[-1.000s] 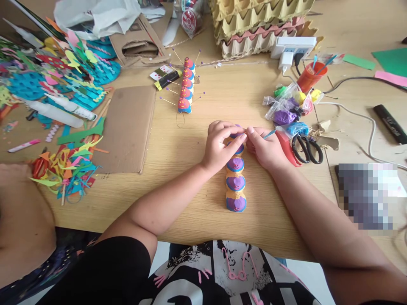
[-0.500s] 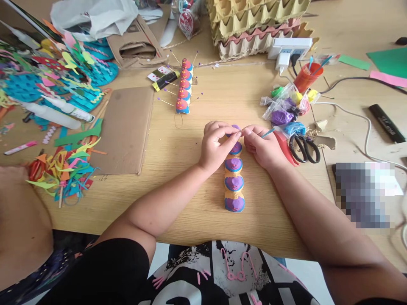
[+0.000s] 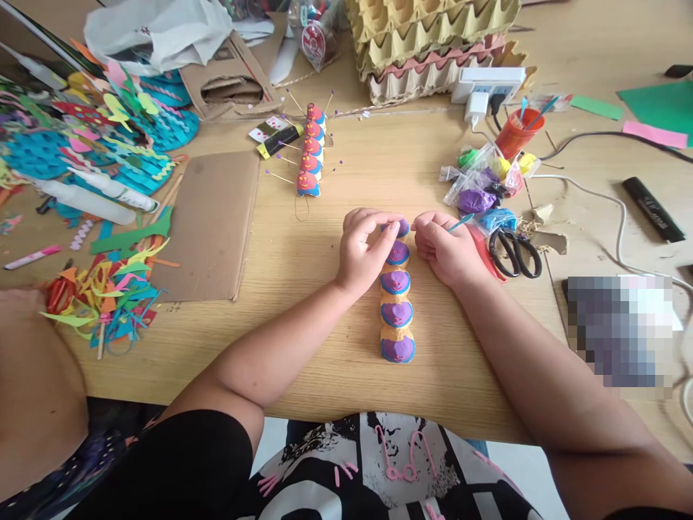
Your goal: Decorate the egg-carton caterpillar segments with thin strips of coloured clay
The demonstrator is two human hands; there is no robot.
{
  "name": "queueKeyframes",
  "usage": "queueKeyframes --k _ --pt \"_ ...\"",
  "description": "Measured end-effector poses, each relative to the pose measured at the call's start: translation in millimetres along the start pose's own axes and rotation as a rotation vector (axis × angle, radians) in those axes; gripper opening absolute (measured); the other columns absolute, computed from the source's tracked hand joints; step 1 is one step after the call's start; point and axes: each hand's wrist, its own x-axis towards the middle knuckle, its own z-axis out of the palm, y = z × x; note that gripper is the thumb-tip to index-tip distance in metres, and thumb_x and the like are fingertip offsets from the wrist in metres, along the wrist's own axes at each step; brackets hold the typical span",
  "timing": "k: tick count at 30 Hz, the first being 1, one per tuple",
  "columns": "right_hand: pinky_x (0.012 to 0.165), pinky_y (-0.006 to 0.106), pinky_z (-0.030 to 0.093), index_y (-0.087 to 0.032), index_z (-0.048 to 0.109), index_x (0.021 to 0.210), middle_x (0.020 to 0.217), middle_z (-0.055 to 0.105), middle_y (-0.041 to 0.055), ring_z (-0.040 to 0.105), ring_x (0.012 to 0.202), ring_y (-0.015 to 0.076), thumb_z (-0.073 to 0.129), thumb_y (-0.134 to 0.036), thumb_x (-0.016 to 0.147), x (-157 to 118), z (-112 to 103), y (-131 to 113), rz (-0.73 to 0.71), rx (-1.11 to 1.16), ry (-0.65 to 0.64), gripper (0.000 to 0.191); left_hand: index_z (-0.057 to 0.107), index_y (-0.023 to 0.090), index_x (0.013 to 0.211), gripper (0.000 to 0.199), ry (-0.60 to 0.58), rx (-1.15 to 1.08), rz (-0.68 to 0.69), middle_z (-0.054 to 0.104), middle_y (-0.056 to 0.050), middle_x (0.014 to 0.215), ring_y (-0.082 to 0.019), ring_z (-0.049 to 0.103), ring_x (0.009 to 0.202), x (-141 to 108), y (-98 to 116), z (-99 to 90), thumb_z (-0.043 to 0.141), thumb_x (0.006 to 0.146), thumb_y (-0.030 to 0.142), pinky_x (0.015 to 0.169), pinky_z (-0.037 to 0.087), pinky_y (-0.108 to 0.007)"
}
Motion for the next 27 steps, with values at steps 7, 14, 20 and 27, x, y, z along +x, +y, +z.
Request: queueKeyframes --k 7,14,20,27 --pt "0.046 0.024 0.017 -0.021 0.065 0.076 0.052 0.039 -0.0079 0.026 0.049 0.0068 0.095 -0.059 0.069 0.5 -1.4 0.4 -0.007 -0.009 -0.007 0.049 0.078 0.025 0.102 0.028 -0.012 0.000 0.028 0.082 -0.003 0.104 -0.019 0.073 0.104 0.1 2.7 0.1 0.062 0.107 0.047 0.105 0.053 -0.037" --pt "0.047 0.025 0.017 -0.021 0.064 0.077 0.053 0.041 -0.0076 0.027 0.049 0.0070 0.095 -0.061 0.069 1.3 -2.3 1.9 -0.014 -0.026 -0.025 0.051 0.077 0.025 0.102 0.026 0.005 0.054 0.086 0.080 -0.004 0.102 -0.018 0.071 0.103 -1.0 2.4 0.0 0.061 0.108 0.045 0.103 0.054 -0.037" --pt "0.046 0.025 0.016 -0.021 0.064 0.080 0.054 0.037 -0.0085 0.026 0.050 0.0075 0.094 -0.061 0.071 1.8 -2.6 2.7 -0.011 -0.003 -0.006 0.051 0.082 0.025 0.101 0.025 0.032 0.059 0.163 0.077 -0.003 0.098 -0.018 0.069 0.101 -2.2 6.2 -1.2 0.062 0.108 0.040 0.101 0.053 -0.036" --pt "0.046 0.025 0.016 -0.021 0.063 0.080 0.054 0.035 -0.0091 0.025 0.049 0.0068 0.095 -0.063 0.070 2.1 -3.7 3.0 0.003 0.014 -0.006 0.053 0.085 0.026 0.107 0.030 -0.001 0.086 0.150 0.075 -0.004 0.100 -0.018 0.068 0.104 -2.6 4.0 -1.0 0.061 0.109 0.043 0.103 0.054 -0.037"
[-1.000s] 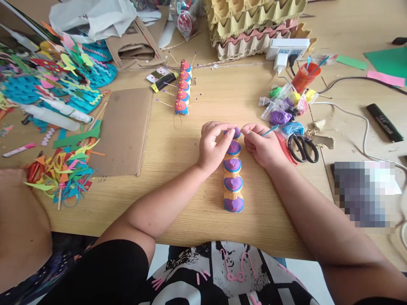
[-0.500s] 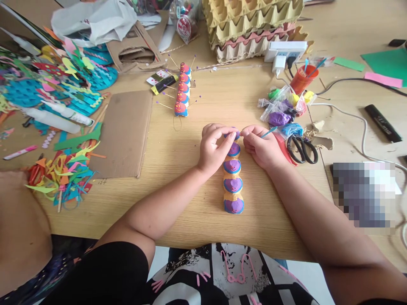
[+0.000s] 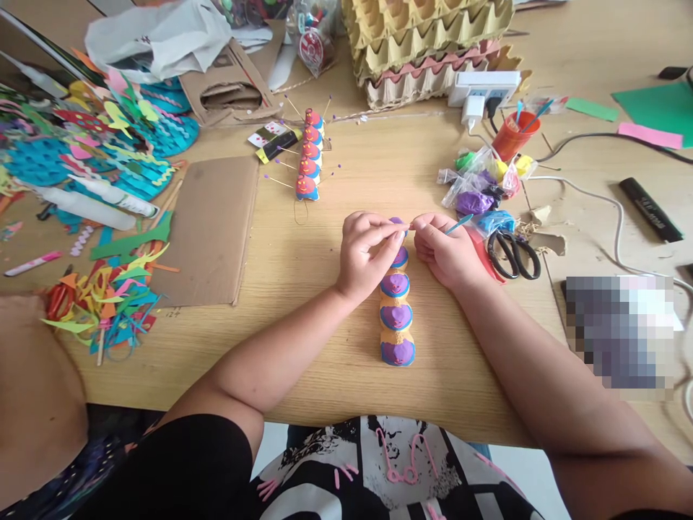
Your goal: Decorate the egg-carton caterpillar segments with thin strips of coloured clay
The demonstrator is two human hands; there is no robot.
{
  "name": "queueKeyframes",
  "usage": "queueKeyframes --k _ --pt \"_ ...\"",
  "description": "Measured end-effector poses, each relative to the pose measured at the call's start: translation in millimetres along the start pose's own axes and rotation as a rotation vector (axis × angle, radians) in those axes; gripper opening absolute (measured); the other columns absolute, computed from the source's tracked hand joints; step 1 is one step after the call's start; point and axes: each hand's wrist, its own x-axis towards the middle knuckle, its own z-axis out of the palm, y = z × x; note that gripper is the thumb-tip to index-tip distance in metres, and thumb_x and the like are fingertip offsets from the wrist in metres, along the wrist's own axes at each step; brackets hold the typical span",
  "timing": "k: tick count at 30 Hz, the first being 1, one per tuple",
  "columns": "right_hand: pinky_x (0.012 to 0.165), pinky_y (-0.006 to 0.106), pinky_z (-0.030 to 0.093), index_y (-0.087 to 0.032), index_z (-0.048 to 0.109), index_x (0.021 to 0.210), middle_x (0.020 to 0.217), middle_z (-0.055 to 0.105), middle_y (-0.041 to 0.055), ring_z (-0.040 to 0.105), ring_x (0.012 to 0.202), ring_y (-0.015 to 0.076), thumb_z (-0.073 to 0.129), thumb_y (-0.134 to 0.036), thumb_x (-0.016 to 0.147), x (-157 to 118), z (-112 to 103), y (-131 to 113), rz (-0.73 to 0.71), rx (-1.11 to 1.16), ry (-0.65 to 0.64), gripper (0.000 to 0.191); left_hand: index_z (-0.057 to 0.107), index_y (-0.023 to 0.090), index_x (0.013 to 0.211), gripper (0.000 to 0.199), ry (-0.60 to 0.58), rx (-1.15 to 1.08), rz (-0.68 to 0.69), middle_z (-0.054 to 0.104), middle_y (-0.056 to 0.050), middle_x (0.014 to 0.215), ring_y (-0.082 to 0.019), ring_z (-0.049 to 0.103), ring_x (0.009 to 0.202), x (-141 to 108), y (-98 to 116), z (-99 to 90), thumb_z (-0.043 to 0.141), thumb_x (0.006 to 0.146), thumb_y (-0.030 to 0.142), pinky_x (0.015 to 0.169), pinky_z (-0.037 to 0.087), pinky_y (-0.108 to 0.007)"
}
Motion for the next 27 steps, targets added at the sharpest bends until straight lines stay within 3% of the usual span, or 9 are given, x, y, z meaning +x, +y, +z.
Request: queueKeyframes --k 13,27 --pt "0.046 0.025 0.018 -0.021 0.065 0.077 0.053 0.041 -0.0076 0.029 0.050 0.0073 0.096 -0.064 0.068 -0.3 2.1 -1.2 -0.017 -0.035 -0.019 0.054 0.085 0.026 0.109 0.021 0.041 -0.013 0.037 0.075 -0.004 0.100 -0.017 0.068 0.103 -1.2 -4.7 4.4 0.067 0.106 0.038 0.103 0.052 -0.036" --pt "0.046 0.026 0.019 -0.019 0.068 0.079 0.054 0.045 -0.0069 0.031 0.050 0.0074 0.095 -0.066 0.069 -0.3 -0.1 2.4 -0.019 -0.084 -0.051 0.055 0.084 0.028 0.106 0.019 -0.005 0.061 -0.012 0.073 -0.004 0.100 -0.020 0.065 0.104 -2.4 -8.2 3.7 0.071 0.103 0.041 0.102 0.052 -0.038"
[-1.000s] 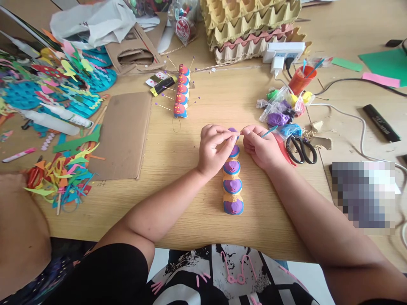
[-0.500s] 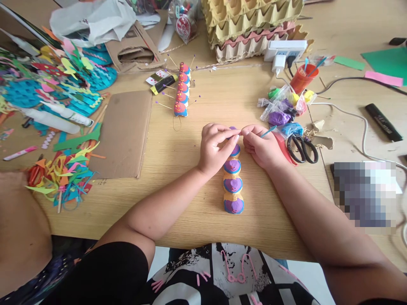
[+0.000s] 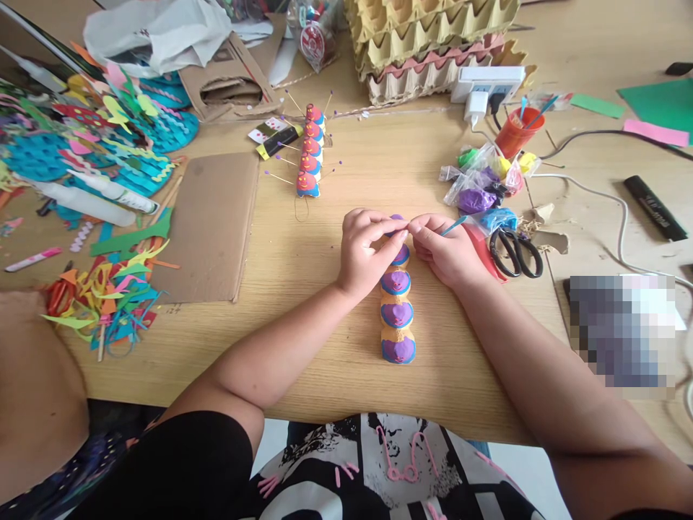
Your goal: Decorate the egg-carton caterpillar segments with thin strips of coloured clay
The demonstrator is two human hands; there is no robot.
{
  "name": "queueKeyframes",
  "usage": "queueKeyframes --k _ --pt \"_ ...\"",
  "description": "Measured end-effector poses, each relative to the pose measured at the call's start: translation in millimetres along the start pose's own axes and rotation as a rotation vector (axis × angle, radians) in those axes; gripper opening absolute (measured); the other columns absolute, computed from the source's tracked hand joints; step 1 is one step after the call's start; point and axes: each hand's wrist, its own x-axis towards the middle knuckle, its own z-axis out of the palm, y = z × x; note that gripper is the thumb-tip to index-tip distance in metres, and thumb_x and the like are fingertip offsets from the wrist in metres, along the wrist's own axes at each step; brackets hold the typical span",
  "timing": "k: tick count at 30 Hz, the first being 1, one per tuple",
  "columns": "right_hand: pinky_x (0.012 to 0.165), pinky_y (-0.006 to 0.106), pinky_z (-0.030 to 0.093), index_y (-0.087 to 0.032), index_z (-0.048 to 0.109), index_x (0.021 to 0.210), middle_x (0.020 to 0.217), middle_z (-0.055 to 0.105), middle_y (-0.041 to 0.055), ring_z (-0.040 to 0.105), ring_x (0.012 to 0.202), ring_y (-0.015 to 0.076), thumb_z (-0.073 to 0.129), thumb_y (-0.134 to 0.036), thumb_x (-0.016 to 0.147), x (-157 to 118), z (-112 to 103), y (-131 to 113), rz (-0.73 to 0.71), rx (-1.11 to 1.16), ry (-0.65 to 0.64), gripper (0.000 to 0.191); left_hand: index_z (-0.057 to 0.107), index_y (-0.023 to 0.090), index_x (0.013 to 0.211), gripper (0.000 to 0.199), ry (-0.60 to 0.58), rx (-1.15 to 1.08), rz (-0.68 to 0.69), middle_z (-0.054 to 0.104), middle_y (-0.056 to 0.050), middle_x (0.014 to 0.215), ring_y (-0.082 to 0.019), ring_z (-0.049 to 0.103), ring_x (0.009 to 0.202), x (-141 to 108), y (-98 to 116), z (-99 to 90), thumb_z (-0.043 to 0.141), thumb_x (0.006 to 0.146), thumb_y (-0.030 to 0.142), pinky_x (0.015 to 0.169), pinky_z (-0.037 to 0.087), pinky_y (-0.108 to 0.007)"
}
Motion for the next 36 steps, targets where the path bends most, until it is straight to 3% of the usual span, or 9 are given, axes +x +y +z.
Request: queueKeyframes --k 8,15,25,36 --pt "0.047 0.027 0.019 -0.019 0.071 0.080 0.054 0.044 -0.0063 0.031 0.050 0.0081 0.093 -0.066 0.071 -0.8 -0.5 -0.6 0.006 -0.012 -0.006 0.053 0.084 0.029 0.104 0.017 -0.031 0.052 -0.038 0.074 -0.004 0.099 -0.021 0.065 0.103 1.2 0.8 -1.7 0.072 0.102 0.042 0.102 0.052 -0.040" --pt "0.048 0.026 0.016 -0.018 0.070 0.075 0.053 0.032 -0.0089 0.025 0.049 0.0064 0.093 -0.064 0.072 -2.4 2.2 -4.1 0.022 0.069 -0.013 0.052 0.084 0.029 0.102 0.018 -0.001 0.030 0.004 0.073 -0.003 0.097 -0.020 0.065 0.102 2.4 0.3 -1.9 0.071 0.103 0.041 0.102 0.050 -0.039" --pt "0.047 0.027 0.019 -0.019 0.068 0.070 0.052 0.038 -0.0066 0.028 0.049 0.0073 0.091 -0.064 0.075 -1.6 0.7 -1.8 0.006 -0.012 0.004 0.051 0.084 0.029 0.101 0.018 -0.008 0.097 0.006 0.073 -0.004 0.095 -0.020 0.065 0.101 4.1 -0.7 -3.4 0.071 0.103 0.041 0.100 0.052 -0.040" --pt "0.047 0.027 0.017 -0.020 0.071 0.081 0.053 0.043 -0.0065 0.028 0.049 0.0082 0.091 -0.063 0.075 -2.5 0.8 -1.7 0.016 -0.021 0.009 0.048 0.084 0.028 0.105 0.024 0.007 0.024 -0.029 0.075 -0.004 0.098 -0.020 0.066 0.102 3.2 0.4 -2.4 0.067 0.105 0.045 0.101 0.052 -0.038"
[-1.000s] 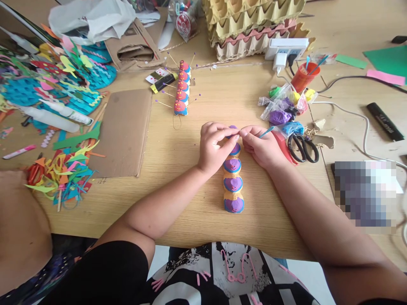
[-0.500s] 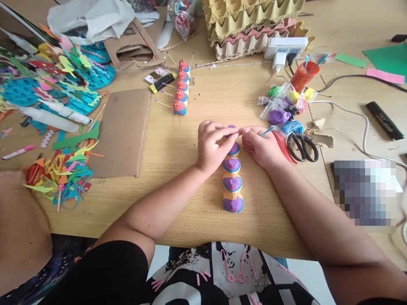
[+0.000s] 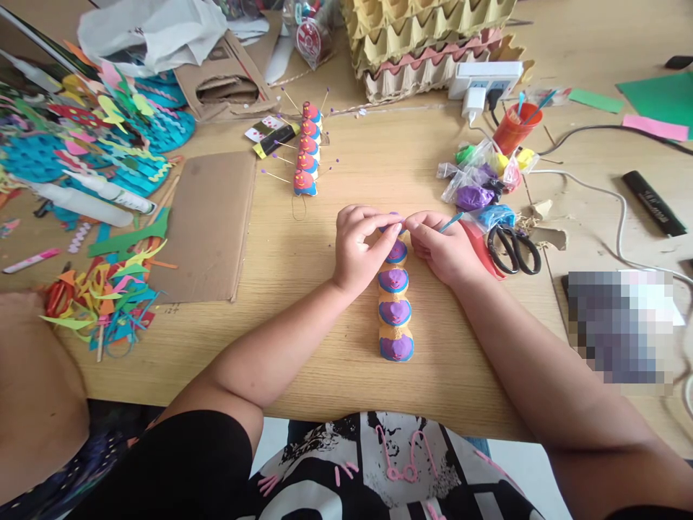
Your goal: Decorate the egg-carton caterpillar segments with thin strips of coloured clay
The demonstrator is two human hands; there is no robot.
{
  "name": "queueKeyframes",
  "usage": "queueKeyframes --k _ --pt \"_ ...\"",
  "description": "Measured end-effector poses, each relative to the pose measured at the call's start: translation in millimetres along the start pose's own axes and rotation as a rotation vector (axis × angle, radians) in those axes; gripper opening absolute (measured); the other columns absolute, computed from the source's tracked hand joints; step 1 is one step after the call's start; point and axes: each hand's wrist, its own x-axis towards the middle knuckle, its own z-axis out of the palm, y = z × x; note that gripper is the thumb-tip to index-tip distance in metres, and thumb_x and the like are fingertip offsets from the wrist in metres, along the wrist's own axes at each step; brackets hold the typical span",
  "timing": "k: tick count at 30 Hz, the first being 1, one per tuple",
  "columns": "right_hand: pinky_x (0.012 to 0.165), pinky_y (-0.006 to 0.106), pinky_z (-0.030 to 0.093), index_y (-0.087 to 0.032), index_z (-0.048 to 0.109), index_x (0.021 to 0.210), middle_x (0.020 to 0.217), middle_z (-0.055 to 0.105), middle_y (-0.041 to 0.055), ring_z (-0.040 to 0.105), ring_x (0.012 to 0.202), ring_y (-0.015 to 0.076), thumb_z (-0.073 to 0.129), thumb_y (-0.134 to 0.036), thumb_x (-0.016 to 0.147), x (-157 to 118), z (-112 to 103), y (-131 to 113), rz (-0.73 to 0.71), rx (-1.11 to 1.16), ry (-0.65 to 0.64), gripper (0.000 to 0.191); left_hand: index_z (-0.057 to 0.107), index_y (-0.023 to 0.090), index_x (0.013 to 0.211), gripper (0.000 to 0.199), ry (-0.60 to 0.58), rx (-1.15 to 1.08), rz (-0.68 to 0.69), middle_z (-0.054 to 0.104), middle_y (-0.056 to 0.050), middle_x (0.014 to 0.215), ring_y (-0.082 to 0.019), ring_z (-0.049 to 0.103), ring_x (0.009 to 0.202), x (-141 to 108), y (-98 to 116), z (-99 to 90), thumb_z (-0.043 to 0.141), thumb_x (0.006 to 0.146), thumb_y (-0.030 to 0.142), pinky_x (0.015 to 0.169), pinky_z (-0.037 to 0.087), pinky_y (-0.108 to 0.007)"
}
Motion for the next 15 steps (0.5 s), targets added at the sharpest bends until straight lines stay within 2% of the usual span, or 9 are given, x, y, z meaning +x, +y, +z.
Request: queueKeyframes --k 5,8,15 --pt "0.048 0.027 0.018 -0.020 0.070 0.079 0.054 0.043 -0.0061 0.030 0.050 0.0085 0.090 -0.061 0.076 -0.9 1.3 -1.3 -0.010 -0.004 -0.010 0.046 0.081 0.028 0.116 0.024 -0.075 -0.036 -0.008 0.076 -0.005 0.107 -0.021 0.066 0.110 -0.4 3.8 -1.5 0.065 0.106 0.042 0.107 0.051 -0.039" --pt "0.049 0.027 0.018 -0.020 0.069 0.077 0.054 0.042 -0.0060 0.030 0.051 0.0086 0.089 -0.061 0.077 -0.6 1.4 -1.1 -0.016 -0.007 -0.024 0.045 0.080 0.028 0.116 0.022 -0.126 -0.007 -0.010 0.077 -0.005 0.110 -0.021 0.066 0.113 -0.3 3.5 -1.4 0.065 0.106 0.042 0.109 0.050 -0.040" --pt "0.047 0.026 0.018 -0.020 0.068 0.077 0.055 0.040 -0.0063 0.029 0.051 0.0086 0.089 -0.058 0.077 0.2 0.4 -1.1 -0.006 0.022 -0.029 0.044 0.083 0.030 0.105 0.018 -0.092 -0.024 -0.015 0.076 -0.003 0.101 -0.021 0.065 0.105 0.8 0.1 -0.6 0.071 0.103 0.043 0.104 0.051 -0.039"
